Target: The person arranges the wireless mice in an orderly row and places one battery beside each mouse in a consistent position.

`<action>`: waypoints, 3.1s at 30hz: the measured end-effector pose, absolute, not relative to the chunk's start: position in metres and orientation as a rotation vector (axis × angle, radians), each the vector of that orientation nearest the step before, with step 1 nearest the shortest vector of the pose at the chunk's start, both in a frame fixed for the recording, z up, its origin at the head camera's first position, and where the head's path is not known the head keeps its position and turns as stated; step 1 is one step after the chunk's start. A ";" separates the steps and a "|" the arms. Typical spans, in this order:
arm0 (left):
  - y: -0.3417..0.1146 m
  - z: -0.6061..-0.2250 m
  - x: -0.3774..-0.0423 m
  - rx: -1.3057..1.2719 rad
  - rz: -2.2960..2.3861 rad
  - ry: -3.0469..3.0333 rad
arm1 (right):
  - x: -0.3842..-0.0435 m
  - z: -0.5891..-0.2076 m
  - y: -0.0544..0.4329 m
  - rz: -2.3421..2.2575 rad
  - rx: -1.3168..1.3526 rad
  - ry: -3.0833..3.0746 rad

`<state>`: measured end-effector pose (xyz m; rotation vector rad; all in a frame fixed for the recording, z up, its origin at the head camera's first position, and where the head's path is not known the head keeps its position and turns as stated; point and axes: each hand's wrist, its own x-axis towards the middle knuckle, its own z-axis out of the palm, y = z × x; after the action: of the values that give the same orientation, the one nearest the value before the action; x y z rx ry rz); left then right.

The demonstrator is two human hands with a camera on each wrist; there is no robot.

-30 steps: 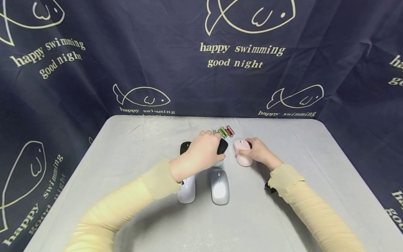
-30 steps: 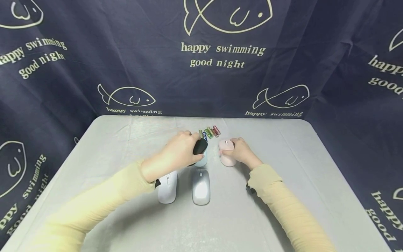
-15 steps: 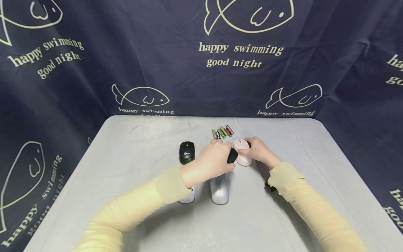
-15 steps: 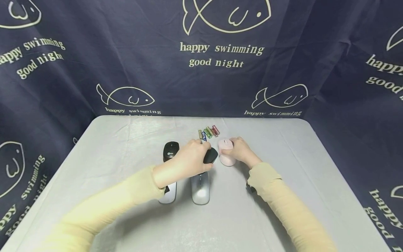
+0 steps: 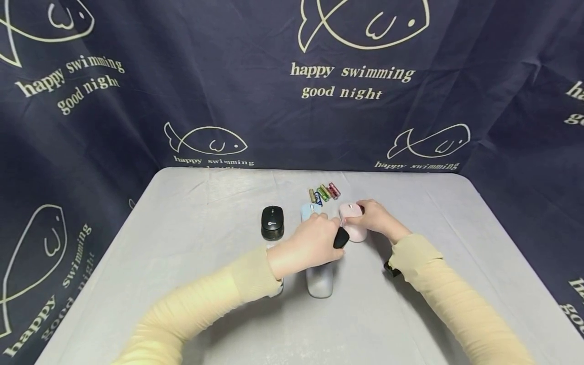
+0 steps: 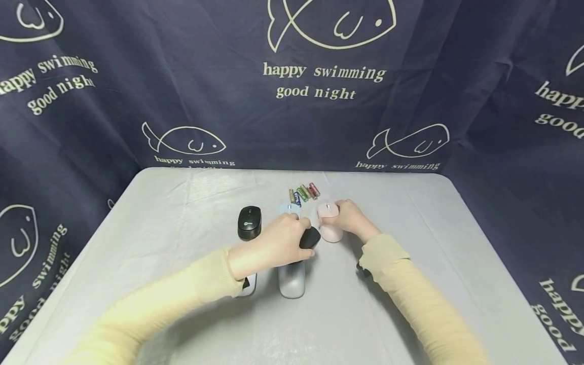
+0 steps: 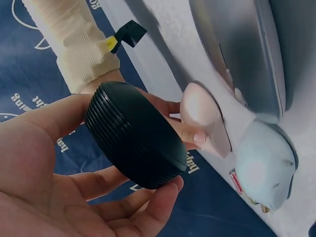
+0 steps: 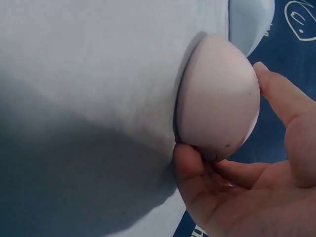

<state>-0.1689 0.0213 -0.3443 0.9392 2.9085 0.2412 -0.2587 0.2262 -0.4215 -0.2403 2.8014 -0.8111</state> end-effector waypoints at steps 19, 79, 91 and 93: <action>0.050 -0.362 -0.160 0.987 0.163 2.841 | -0.265 -0.423 0.238 -1.025 -0.161 2.585; 0.096 -0.411 -0.153 0.921 -0.106 2.869 | -0.274 -0.422 0.243 -1.059 -0.184 2.438; 0.088 -0.402 -0.156 1.089 -0.288 2.670 | -0.272 -0.423 0.244 -1.088 -0.190 2.423; 0.087 -0.399 -0.157 1.154 -0.332 2.618 | -0.273 -0.424 0.245 -1.086 -0.184 2.423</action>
<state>-0.1569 0.0868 -0.3989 1.1537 2.6183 -0.3316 -0.2732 0.2447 -0.4235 -0.1839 2.4229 -1.0858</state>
